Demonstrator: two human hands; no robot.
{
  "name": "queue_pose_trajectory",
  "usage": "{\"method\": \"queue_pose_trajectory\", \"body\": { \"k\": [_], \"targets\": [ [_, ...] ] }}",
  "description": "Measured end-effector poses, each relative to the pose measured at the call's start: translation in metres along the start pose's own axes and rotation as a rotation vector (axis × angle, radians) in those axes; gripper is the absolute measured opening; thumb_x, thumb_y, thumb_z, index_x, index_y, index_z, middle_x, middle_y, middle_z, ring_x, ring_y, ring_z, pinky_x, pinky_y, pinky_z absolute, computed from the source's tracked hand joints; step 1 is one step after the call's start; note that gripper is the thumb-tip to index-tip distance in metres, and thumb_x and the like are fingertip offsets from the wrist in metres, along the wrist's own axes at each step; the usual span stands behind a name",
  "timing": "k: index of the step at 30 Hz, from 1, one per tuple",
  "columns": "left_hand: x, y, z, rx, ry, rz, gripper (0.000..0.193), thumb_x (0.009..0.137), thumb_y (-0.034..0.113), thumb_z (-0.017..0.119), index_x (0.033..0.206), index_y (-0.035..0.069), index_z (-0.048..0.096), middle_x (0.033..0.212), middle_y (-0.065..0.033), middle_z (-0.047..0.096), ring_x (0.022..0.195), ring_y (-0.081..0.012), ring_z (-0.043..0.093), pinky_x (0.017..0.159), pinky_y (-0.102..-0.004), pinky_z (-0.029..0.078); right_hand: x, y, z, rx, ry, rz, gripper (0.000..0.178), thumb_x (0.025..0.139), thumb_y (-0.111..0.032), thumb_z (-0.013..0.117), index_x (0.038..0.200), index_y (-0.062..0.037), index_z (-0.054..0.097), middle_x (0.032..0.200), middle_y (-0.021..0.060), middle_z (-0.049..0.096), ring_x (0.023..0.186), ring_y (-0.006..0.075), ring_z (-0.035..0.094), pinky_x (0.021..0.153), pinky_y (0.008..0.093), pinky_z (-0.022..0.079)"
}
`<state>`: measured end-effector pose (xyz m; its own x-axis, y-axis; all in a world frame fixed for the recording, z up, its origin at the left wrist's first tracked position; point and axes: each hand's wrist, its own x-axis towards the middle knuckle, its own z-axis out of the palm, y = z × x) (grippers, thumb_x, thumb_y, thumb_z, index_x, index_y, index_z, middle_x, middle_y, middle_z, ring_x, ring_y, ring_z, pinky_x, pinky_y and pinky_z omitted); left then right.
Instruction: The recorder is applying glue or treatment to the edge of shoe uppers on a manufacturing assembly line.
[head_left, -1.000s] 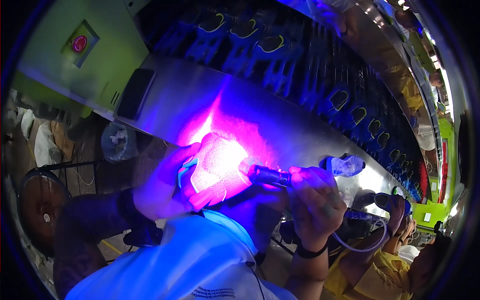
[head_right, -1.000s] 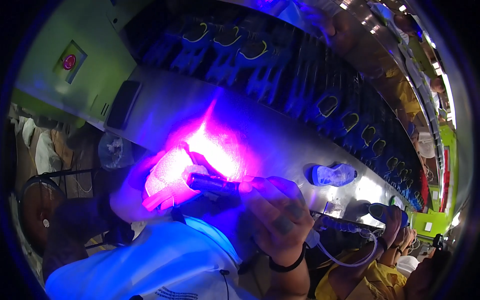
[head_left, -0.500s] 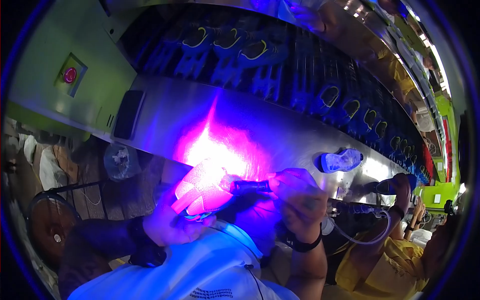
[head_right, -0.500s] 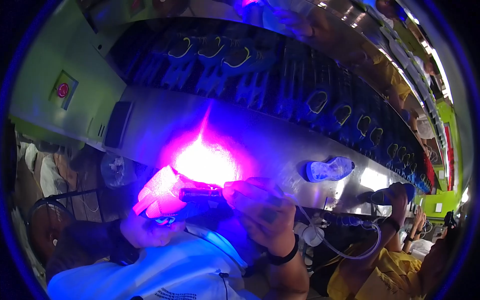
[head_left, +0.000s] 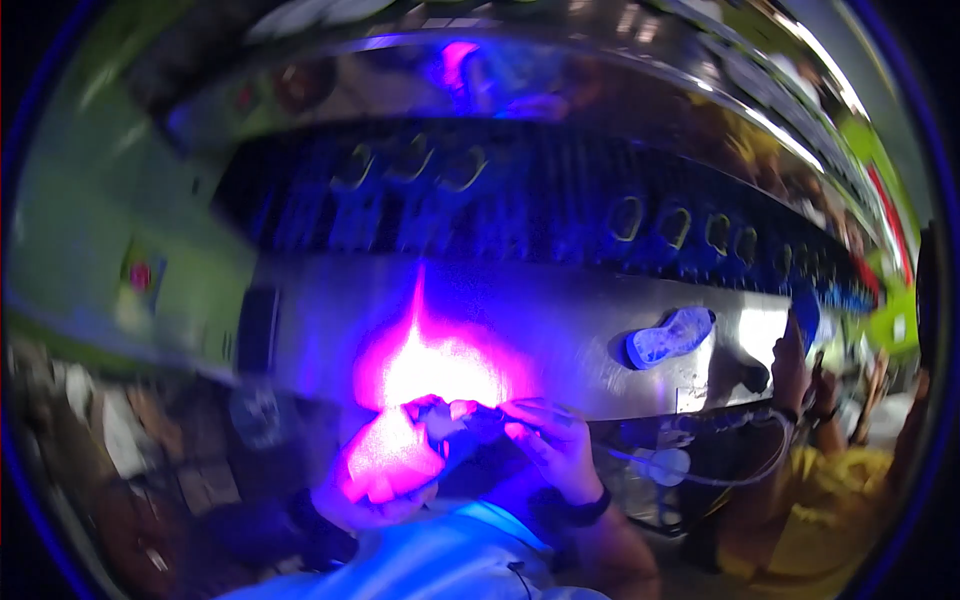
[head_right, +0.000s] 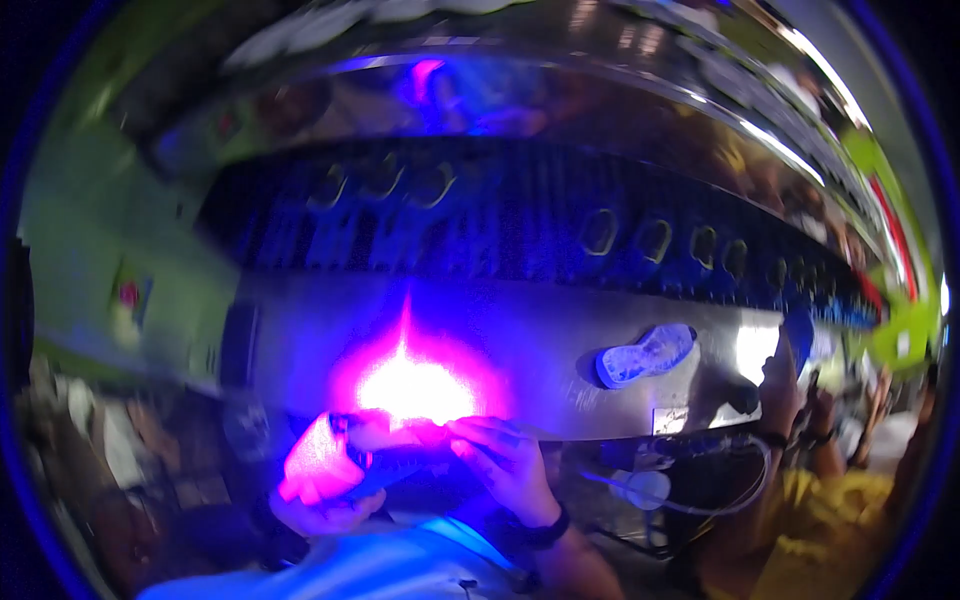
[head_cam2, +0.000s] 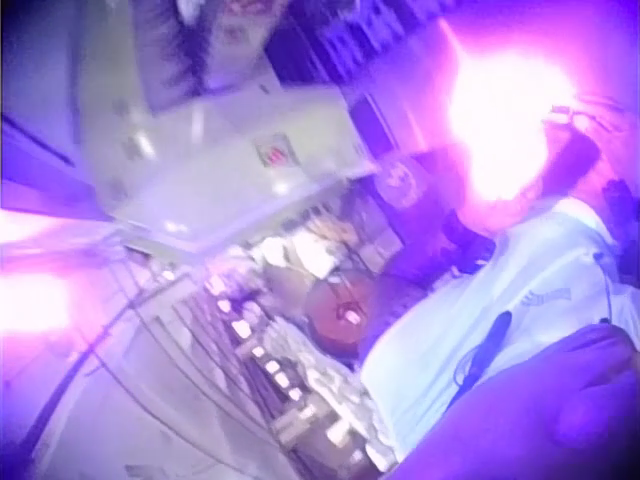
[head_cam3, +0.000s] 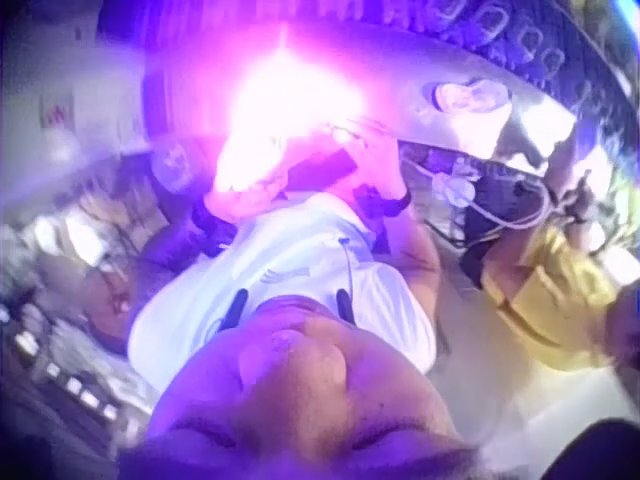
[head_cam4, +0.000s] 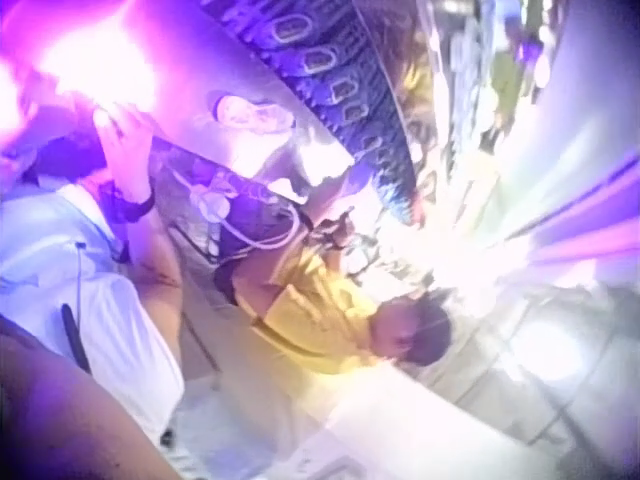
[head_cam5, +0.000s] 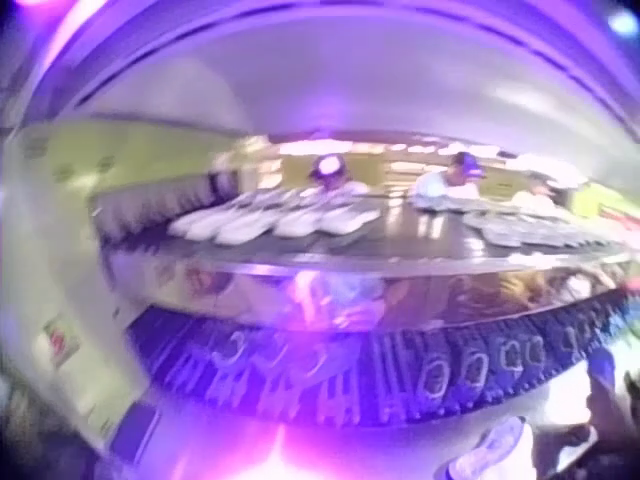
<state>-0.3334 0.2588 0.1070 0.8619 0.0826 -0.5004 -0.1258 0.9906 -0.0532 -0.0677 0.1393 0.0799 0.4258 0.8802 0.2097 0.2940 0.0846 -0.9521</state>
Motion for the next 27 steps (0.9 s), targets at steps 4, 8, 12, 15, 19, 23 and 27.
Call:
{"method": "queue_pose_trajectory", "body": {
  "k": [4, 8, 12, 15, 19, 23, 27],
  "targets": [
    [0.046, 0.067, 0.031, 0.427, -0.255, 0.209, 0.062, 0.102, 0.05, 0.051, 0.144, 0.004, 0.048, 0.131, -0.0152, 0.062, 0.118, -0.0277, 0.063, 0.105, -0.0481, 0.05, 0.016, 0.02, -0.015, -0.06, -0.088, 0.103, 0.033, 0.096, -0.022, 0.073, 0.125, -0.006, 0.073, 0.118, 0.0132, 0.073, 0.109, 0.023, 0.068, 0.095, 0.0389, 0.052],
    [0.15, 0.127, 0.115, 1.078, 0.005, 0.57, 0.092, 0.09, 0.0, 0.07, 0.164, 0.004, 0.015, 0.146, -0.0112, 0.05, 0.132, -0.023, 0.053, 0.11, -0.0381, 0.045, 0.019, 0.045, -0.037, 0.082, 0.243, 0.274, 0.036, 0.103, -0.019, 0.064, 0.134, -0.0006, 0.065, 0.115, 0.0074, 0.072, 0.097, 0.0129, 0.066, 0.084, 0.0295, 0.053],
    [0.273, 0.183, 0.182, 1.932, -0.015, 0.915, 0.098, 0.082, 0.019, 0.083, 0.159, 0.0, 0.025, 0.143, -0.0219, 0.053, 0.129, -0.0295, 0.057, 0.109, -0.0426, 0.046, 0.018, 0.056, -0.039, 0.394, 0.435, 0.39, 0.041, 0.105, -0.022, 0.061, 0.14, -0.0006, 0.061, 0.099, 0.0035, 0.068, 0.089, 0.0097, 0.062, 0.077, 0.0281, 0.051],
    [0.339, 0.183, 0.173, 2.36, 0.19, 0.973, 0.093, 0.08, 0.033, 0.084, 0.153, -0.001, 0.037, 0.138, -0.0272, 0.058, 0.127, -0.0371, 0.06, 0.108, -0.0456, 0.046, 0.02, 0.046, -0.036, 0.23, 0.397, 0.341, 0.039, 0.104, -0.019, 0.062, 0.137, 0.0004, 0.062, 0.096, 0.0046, 0.069, 0.084, 0.0112, 0.064, 0.075, 0.0294, 0.052],
    [0.365, 0.18, 0.168, 2.621, 0.453, 0.814, 0.078, 0.081, 0.04, 0.08, 0.143, 0.003, 0.05, 0.127, -0.0265, 0.065, 0.121, -0.0465, 0.061, 0.105, -0.0501, 0.048, 0.011, 0.053, -0.037, 0.17, 0.384, 0.356, 0.037, 0.103, -0.017, 0.064, 0.135, 0.0033, 0.063, 0.106, 0.0043, 0.071, 0.09, 0.0086, 0.063, 0.078, 0.0263, 0.053],
    [0.349, 0.257, 0.175, 2.499, 0.386, 0.9, 0.075, 0.079, 0.034, 0.08, 0.142, 0.005, 0.052, 0.134, -0.0238, 0.062, 0.125, -0.0442, 0.059, 0.106, -0.0508, 0.047, 0.017, 0.049, -0.044, 0.17, 0.369, 0.364, 0.036, 0.103, -0.016, 0.064, 0.134, 0.0039, 0.063, 0.102, 0.0043, 0.07, 0.086, 0.0086, 0.064, 0.075, 0.0268, 0.053],
    [0.319, 0.272, 0.148, 2.721, 0.387, 0.998, 0.066, 0.078, 0.029, 0.079, 0.136, 0.005, 0.058, 0.138, -0.0233, 0.057, 0.13, -0.0407, 0.054, 0.108, -0.0485, 0.045, 0.016, 0.055, -0.048, 0.104, 0.365, 0.286, 0.035, 0.102, -0.013, 0.063, 0.133, 0.0031, 0.064, 0.097, 0.0079, 0.07, 0.08, 0.0125, 0.067, 0.072, 0.0289, 0.053]
  ]
}}
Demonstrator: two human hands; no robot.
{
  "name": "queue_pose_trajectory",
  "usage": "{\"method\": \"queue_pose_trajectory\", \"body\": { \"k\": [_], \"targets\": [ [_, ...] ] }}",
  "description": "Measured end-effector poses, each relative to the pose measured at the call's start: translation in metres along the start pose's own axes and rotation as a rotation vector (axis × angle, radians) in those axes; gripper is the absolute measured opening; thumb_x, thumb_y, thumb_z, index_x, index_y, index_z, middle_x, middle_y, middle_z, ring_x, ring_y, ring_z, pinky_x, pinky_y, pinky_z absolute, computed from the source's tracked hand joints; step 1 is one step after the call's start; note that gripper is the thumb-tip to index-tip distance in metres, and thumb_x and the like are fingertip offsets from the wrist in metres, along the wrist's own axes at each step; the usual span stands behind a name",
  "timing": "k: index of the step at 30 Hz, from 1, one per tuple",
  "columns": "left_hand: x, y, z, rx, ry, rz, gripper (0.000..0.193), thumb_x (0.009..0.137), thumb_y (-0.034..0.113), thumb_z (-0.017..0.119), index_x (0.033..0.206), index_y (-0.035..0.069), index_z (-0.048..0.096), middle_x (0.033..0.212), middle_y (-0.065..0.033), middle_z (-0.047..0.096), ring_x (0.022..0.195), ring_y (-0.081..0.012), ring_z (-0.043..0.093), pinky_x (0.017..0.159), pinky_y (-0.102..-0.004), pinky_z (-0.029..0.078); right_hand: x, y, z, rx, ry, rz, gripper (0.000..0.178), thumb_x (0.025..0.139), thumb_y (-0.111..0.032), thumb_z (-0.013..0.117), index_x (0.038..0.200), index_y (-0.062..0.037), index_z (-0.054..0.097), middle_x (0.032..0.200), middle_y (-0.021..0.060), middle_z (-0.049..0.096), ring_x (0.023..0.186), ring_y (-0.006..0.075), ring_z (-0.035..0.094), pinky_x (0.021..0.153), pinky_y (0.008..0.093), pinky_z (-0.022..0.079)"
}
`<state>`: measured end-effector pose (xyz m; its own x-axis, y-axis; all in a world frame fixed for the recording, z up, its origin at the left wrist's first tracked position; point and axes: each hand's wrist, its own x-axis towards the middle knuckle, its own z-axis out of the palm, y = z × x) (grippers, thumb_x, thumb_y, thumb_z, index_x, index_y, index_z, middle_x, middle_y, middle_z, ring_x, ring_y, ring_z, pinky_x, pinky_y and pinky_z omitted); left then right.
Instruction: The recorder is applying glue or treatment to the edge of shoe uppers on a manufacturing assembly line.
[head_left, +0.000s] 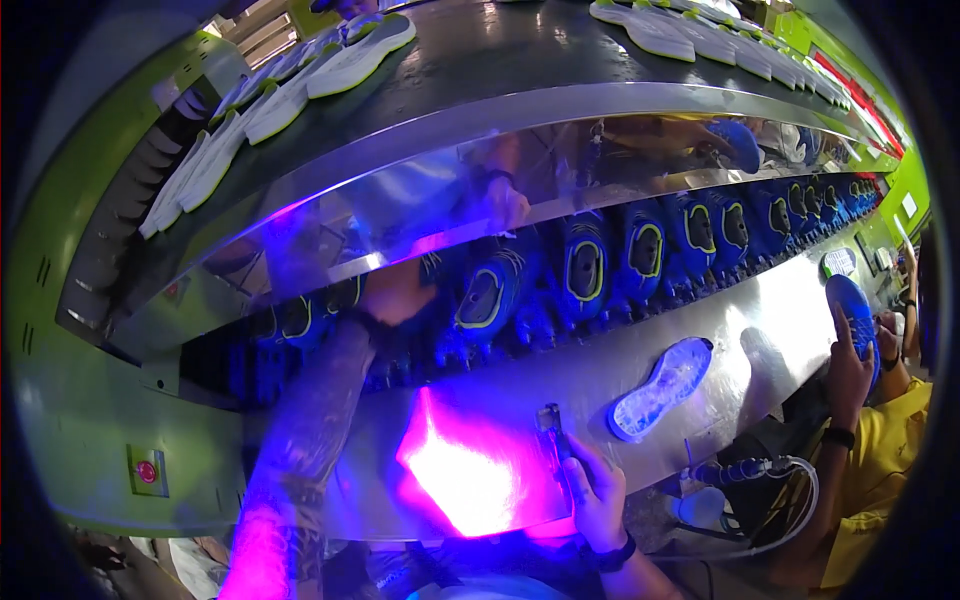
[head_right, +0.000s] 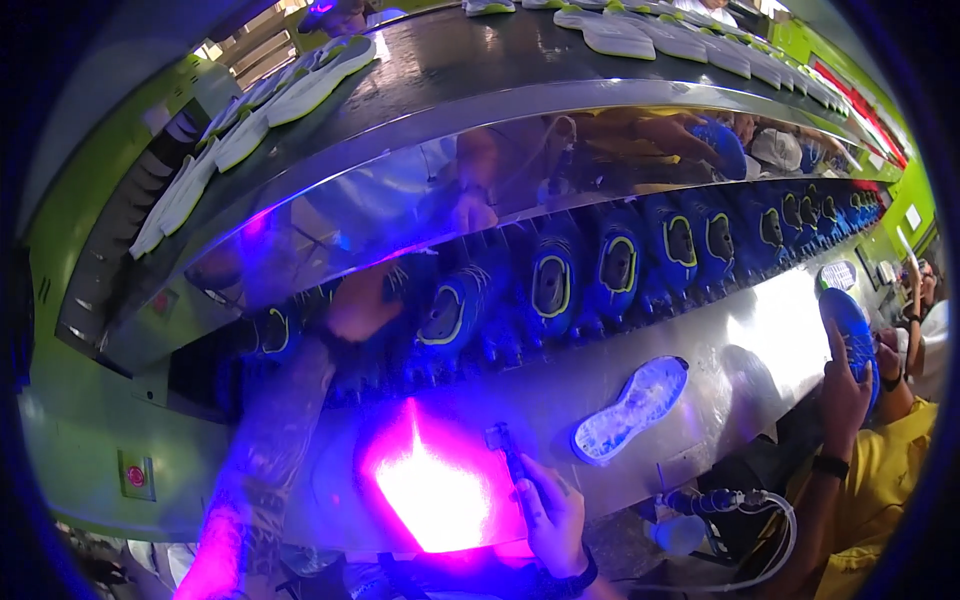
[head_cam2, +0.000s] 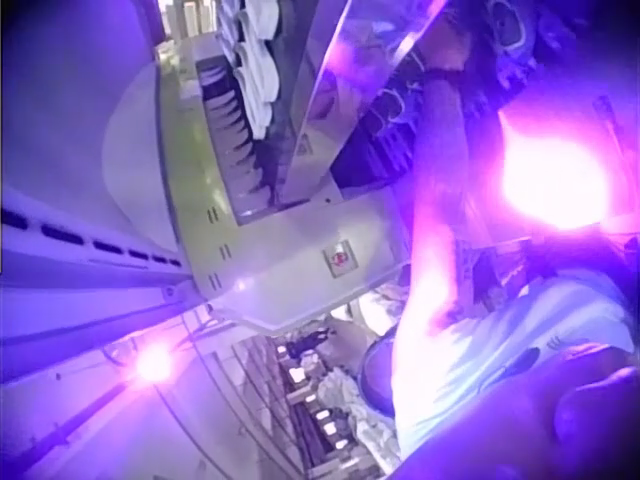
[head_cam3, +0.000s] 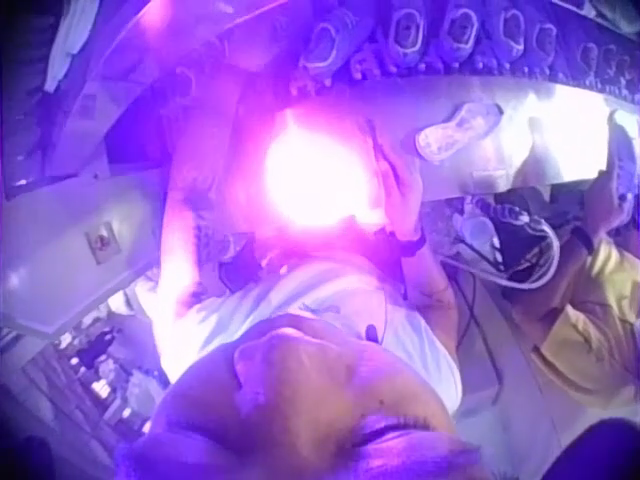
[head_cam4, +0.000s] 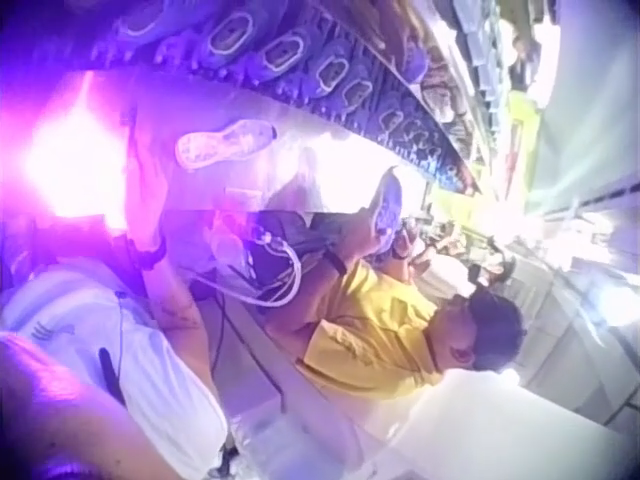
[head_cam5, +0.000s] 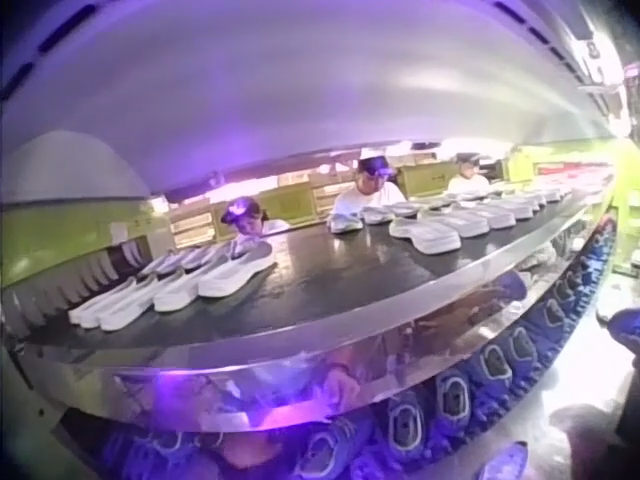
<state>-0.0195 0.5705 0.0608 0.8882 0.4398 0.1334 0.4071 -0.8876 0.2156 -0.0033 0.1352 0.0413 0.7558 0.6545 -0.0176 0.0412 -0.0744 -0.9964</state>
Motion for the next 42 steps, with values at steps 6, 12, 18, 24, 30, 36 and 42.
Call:
{"method": "queue_pose_trajectory", "body": {
  "k": [6, 12, 18, 24, 30, 36, 42],
  "targets": [
    [0.005, 0.018, -0.013, -0.188, -0.323, -0.082, 0.052, 0.092, 0.037, 0.072, 0.133, 0.008, 0.061, 0.132, -0.0199, 0.061, 0.122, -0.0366, 0.06, 0.104, -0.044, 0.048, 0.0, -0.007, 0.006, -0.015, 0.027, -0.022, 0.034, 0.101, -0.008, 0.063, 0.133, 0.0027, 0.063, 0.097, 0.0111, 0.071, 0.076, 0.015, 0.068, 0.069, 0.0302, 0.054],
    [-0.048, -0.062, -0.047, -0.461, 0.039, -0.242, 0.053, 0.094, 0.037, 0.071, 0.136, 0.008, 0.058, 0.132, -0.0171, 0.062, 0.121, -0.0336, 0.061, 0.103, -0.0429, 0.048, 0.0, -0.008, 0.01, -0.044, 0.047, -0.036, 0.033, 0.102, -0.01, 0.063, 0.132, 0.0024, 0.064, 0.091, 0.0088, 0.071, 0.075, 0.0136, 0.067, 0.066, 0.0308, 0.053],
    [-0.128, -0.071, -0.043, -0.756, 0.392, -0.352, 0.053, 0.096, 0.038, 0.069, 0.139, 0.008, 0.056, 0.131, -0.0137, 0.063, 0.12, -0.03, 0.061, 0.103, -0.0416, 0.048, -0.01, -0.011, 0.013, -0.01, 0.023, 0.064, 0.036, 0.103, -0.019, 0.063, 0.133, 0.0022, 0.065, 0.099, 0.0063, 0.072, 0.085, 0.0112, 0.065, 0.073, 0.0291, 0.052],
    [-0.292, 0.007, -0.078, -1.884, 0.809, -0.468, 0.058, 0.097, 0.03, 0.07, 0.143, 0.002, 0.048, 0.131, -0.0128, 0.06, 0.119, -0.0284, 0.062, 0.106, -0.0444, 0.048, -0.011, -0.007, 0.011, -0.072, -0.022, 0.062, 0.037, 0.103, -0.021, 0.064, 0.132, 0.0021, 0.065, 0.112, 0.0102, 0.072, 0.1, 0.017, 0.066, 0.087, 0.0337, 0.053],
    [-0.37, 0.092, -0.107, -0.517, 0.495, 0.036, 0.096, 0.075, 0.032, 0.086, 0.148, -0.006, 0.036, 0.139, -0.0215, 0.052, 0.126, -0.0317, 0.058, 0.103, -0.0454, 0.052, -0.038, -0.045, 0.059, -0.324, -0.226, -0.075, 0.033, 0.099, -0.013, 0.065, 0.131, -0.004, 0.067, 0.11, 0.0121, 0.072, 0.099, 0.0167, 0.066, 0.086, 0.0352, 0.054],
    [-0.443, 0.133, -0.044, -0.35, 0.591, 0.322, 0.075, 0.086, 0.037, 0.079, 0.144, 0.014, 0.037, 0.141, -0.0166, 0.053, 0.121, -0.0373, 0.063, 0.107, -0.0684, 0.04, -0.073, -0.041, 0.109, -0.471, -0.356, -0.303, 0.027, 0.091, -0.011, 0.072, 0.119, -0.0095, 0.07, 0.109, 0.015, 0.073, 0.1, 0.0342, 0.069, 0.083, 0.0443, 0.055],
    [-0.498, 0.158, 0.002, -0.279, 0.561, 0.284, 0.063, 0.097, 0.036, 0.066, 0.15, 0.024, 0.035, 0.149, -0.007, 0.051, 0.132, -0.0268, 0.059, 0.119, -0.0546, 0.032, -0.067, -0.054, 0.136, -0.483, -0.411, -0.14, 0.026, 0.097, -0.013, 0.069, 0.121, -0.0025, 0.071, 0.103, 0.0119, 0.076, 0.087, 0.018, 0.072, 0.075, 0.0316, 0.054]
  ]
}}
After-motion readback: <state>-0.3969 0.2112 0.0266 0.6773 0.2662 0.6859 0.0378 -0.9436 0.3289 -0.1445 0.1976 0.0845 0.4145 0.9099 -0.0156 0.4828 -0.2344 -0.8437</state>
